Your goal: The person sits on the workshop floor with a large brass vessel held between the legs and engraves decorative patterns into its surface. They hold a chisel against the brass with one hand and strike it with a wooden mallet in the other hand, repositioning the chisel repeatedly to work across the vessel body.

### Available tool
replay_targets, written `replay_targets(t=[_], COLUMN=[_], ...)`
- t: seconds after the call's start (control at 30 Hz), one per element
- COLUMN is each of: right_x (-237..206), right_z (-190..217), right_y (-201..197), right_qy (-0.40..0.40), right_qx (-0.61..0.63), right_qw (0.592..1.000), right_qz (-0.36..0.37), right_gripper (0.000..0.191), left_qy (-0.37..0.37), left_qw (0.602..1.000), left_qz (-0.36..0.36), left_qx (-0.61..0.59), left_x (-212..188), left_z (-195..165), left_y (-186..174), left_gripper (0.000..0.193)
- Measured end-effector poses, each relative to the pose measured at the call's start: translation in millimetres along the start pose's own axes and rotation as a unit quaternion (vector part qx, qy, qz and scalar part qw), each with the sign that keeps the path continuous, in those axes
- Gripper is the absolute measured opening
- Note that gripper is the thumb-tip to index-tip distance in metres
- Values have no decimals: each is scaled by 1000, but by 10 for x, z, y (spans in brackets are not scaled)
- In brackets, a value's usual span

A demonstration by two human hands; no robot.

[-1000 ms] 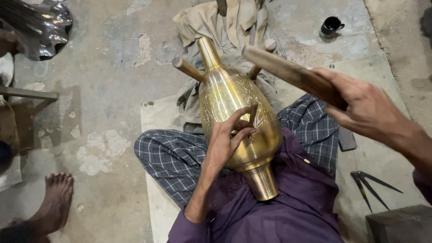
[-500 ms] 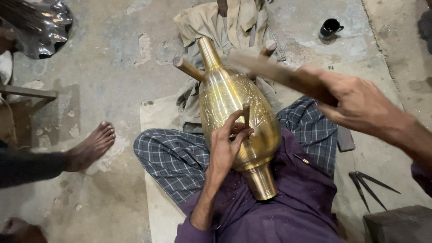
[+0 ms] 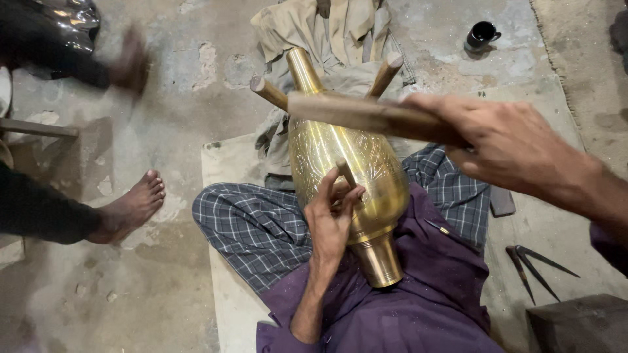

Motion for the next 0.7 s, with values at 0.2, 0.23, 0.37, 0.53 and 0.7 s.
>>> replay_targets(t=[0.2,0.23,0.37,0.53,0.7], right_x=[-19,-34,-132,-170,-171], right_z=[221,282,361,129,-183], right_y=[-153,-180,-214,-62,190], right_qy=[-32,-60,-89,-8,57], right_qx=[-124,-133,-153,-65,-78], right_qw=[991,988,981,998,995], right_qz=[-39,-55,-85,-22,13], right_gripper=[59,59,59,63,66], left_qy=[-20,-20,-5,-9,108], left_qw=[1000,1000,999,999,992], left_qz=[-4,-8,-33,-9,-6], left_qx=[15,13,41,44,65], left_x=[-60,-79,-127,-90,33], left_z=[112,106,60,143,-95], left_y=[40,49,34,45,-81], left_gripper=[45,42,51,49,35])
Point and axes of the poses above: each hand's wrist, its own x-axis towards the middle knuckle, its own y-axis out of the palm, z = x × y, the point moved 9 cm from there along x, towards the middle knuckle, and after that the axes turned 11 degrees about z, right-handed, at the moved point
